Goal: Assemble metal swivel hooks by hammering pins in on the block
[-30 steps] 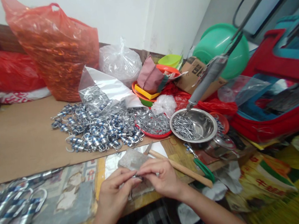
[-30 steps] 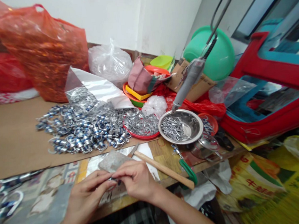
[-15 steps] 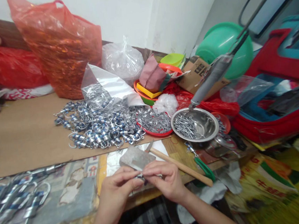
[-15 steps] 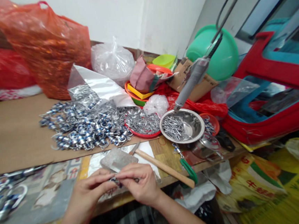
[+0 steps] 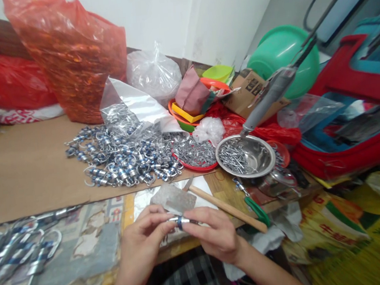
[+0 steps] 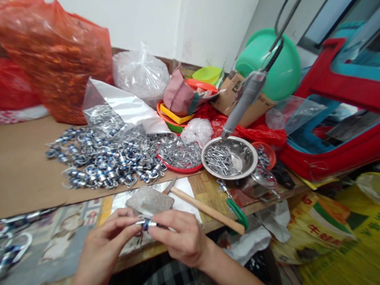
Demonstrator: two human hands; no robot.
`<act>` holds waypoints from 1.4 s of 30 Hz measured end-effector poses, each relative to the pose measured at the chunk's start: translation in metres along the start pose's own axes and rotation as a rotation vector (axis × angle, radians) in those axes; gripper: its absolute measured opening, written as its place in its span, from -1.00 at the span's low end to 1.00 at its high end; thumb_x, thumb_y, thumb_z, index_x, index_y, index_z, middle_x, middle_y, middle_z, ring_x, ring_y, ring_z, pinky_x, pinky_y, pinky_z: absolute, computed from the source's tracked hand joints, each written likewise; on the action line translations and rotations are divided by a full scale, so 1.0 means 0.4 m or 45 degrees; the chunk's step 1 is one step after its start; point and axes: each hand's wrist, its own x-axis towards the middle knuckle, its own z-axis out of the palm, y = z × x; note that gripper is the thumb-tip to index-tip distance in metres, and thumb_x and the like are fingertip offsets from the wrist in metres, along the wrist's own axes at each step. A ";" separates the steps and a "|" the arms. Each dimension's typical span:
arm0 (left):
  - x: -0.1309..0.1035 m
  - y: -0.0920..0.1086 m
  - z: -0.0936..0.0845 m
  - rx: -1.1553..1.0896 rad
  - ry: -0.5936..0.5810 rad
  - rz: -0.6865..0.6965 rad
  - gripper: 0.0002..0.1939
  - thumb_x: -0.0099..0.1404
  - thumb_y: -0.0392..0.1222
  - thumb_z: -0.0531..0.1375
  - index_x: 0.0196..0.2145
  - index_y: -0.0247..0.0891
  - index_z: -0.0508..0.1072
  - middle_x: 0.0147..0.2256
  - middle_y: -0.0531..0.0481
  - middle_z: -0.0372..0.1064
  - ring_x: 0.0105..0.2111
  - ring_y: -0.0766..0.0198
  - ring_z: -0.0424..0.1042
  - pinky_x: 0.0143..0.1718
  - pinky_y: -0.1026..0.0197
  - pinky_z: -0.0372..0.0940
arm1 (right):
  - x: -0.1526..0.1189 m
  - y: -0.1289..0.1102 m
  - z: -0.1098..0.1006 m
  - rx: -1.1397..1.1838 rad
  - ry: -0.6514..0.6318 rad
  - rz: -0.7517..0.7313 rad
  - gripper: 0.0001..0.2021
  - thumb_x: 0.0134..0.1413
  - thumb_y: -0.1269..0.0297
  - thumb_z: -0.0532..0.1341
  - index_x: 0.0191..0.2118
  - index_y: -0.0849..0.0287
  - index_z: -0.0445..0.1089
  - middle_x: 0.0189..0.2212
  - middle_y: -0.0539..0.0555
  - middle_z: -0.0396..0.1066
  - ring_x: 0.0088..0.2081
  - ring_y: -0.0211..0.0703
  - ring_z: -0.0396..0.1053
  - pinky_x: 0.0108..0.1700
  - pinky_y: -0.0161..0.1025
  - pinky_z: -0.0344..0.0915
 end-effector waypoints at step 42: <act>0.000 -0.022 0.024 -0.460 -0.062 -0.351 -0.32 -0.07 -0.15 0.28 0.00 -0.19 0.12 -0.40 0.04 0.42 -0.37 0.23 0.45 -0.31 0.20 0.36 | 0.062 0.108 0.001 0.021 -0.318 0.919 -0.86 0.00 0.32 0.17 -0.38 0.17 0.48 -0.44 0.02 0.48 -0.39 -0.29 0.41 -0.33 -0.41 0.31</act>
